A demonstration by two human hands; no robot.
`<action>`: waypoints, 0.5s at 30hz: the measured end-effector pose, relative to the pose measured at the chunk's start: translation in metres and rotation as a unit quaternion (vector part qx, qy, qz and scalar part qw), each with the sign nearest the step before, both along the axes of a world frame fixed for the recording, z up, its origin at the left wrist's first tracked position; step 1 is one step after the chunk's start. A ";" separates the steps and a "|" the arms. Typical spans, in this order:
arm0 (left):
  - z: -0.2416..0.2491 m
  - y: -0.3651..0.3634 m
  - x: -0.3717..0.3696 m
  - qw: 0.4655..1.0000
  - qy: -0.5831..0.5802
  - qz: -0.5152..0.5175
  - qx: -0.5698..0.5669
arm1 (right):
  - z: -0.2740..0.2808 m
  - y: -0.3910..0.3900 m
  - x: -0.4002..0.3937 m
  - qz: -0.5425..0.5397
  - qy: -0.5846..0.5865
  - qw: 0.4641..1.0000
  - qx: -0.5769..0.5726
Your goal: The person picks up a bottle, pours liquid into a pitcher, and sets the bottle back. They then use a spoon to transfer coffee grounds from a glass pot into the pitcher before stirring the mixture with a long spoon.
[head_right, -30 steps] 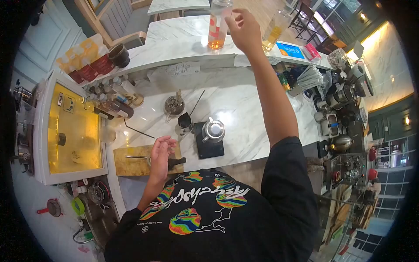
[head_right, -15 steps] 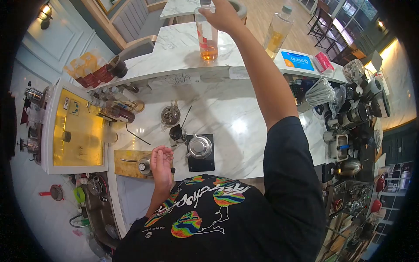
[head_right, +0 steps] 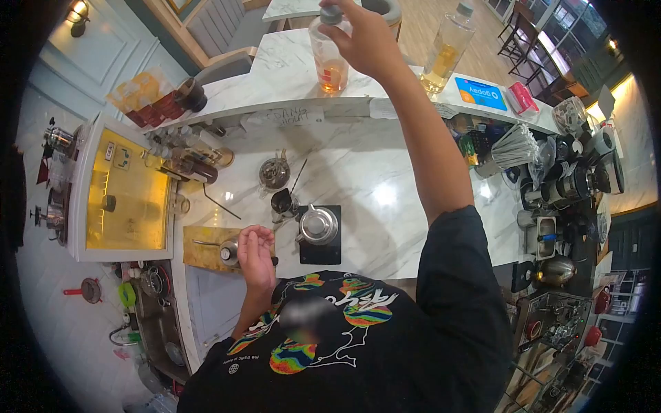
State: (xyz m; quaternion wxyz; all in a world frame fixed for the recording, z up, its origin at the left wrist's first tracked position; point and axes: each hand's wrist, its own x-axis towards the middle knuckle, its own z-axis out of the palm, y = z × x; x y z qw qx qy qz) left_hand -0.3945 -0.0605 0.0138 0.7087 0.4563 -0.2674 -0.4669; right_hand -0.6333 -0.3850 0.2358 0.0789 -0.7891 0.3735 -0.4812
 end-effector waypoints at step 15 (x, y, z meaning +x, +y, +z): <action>0.013 0.033 0.060 0.986 -0.028 -0.143 0.076 | 0.001 0.156 0.074 0.171 -0.177 0.961 0.128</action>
